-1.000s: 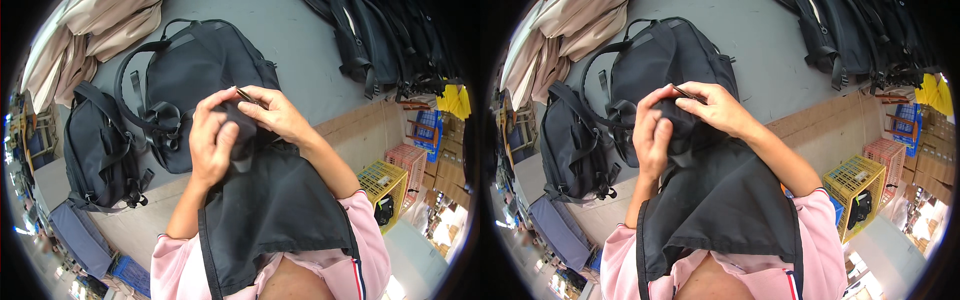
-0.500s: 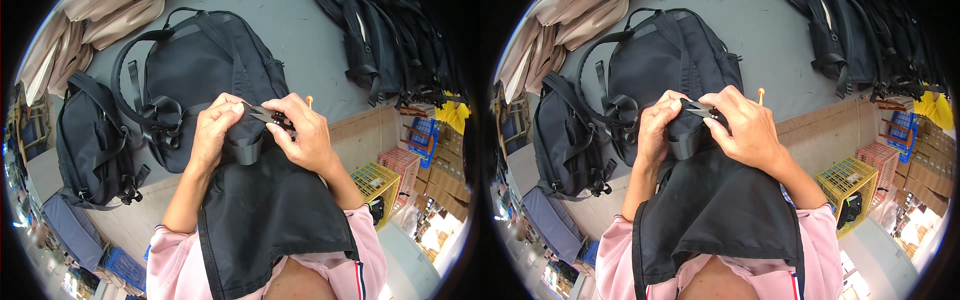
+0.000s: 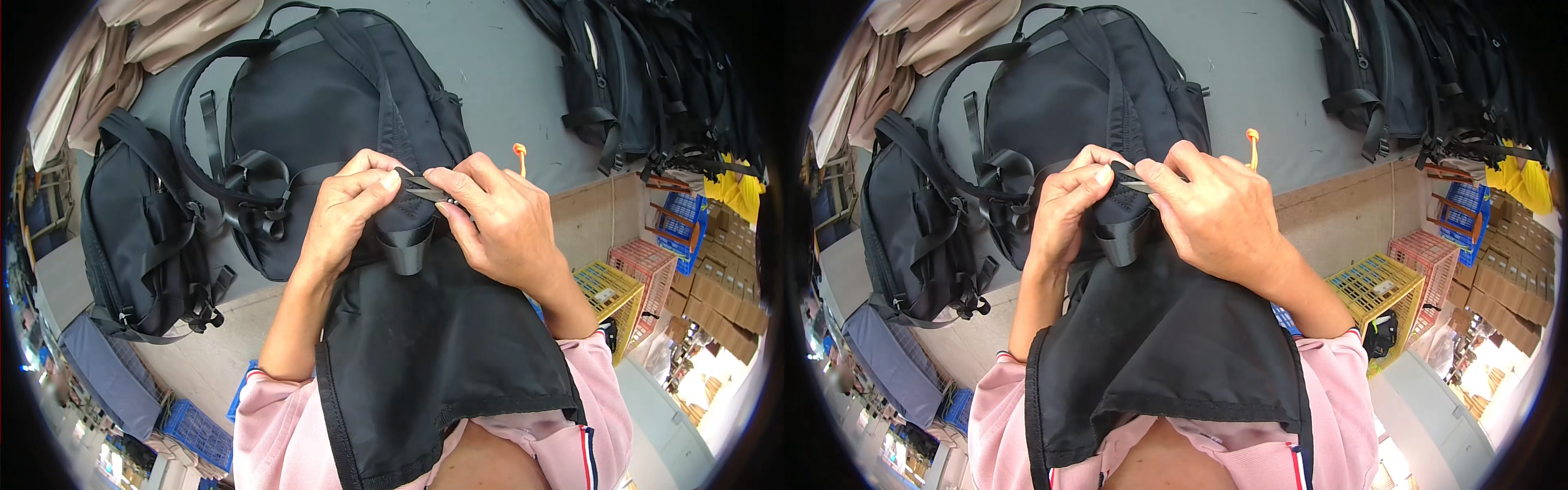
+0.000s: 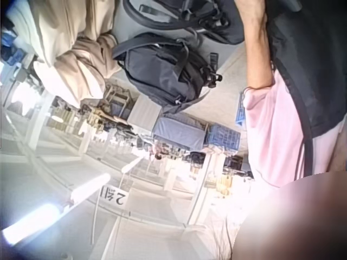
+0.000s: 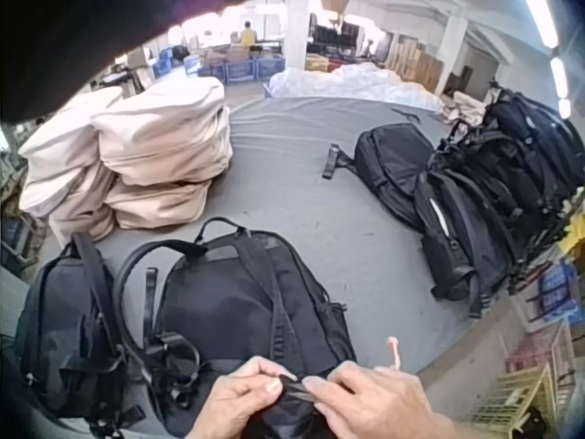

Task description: Using small scissors to trim loose threads and inspecting black backpacks at a factory workstation.

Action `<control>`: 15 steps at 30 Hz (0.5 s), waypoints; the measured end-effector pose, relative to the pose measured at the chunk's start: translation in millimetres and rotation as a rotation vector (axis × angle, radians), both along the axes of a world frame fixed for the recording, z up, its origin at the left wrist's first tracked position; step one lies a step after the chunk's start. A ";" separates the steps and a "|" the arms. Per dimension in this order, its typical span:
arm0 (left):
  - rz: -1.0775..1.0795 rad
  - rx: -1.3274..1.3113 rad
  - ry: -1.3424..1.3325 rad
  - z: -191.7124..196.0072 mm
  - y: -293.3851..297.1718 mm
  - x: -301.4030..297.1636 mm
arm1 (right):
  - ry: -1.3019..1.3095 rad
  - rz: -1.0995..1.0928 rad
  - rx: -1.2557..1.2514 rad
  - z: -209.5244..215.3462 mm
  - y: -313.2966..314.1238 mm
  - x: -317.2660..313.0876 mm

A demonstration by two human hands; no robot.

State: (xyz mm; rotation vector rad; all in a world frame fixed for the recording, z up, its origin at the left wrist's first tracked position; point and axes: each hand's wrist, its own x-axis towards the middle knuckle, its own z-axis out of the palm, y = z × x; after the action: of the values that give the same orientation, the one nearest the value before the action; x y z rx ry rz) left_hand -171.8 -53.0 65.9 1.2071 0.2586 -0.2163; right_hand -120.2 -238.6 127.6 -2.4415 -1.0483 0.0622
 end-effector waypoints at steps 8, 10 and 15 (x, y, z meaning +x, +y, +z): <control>0.011 -0.020 0.006 -1.3 4.6 0.5 | 0.306 -0.123 0.263 -24.2 1.9 -8.2; 0.025 -0.073 0.027 -0.9 5.0 1.3 | 0.493 -0.174 0.352 -35.5 1.7 -12.1; 0.011 -0.082 0.048 2.5 7.0 2.9 | 1.240 -0.280 0.863 -55.5 -2.1 -19.4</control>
State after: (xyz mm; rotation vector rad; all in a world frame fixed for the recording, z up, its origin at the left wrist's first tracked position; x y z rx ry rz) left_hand -168.9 -46.0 68.4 1.1203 0.2954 -0.2440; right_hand -139.6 -240.7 72.1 -1.2813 -0.0816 0.7390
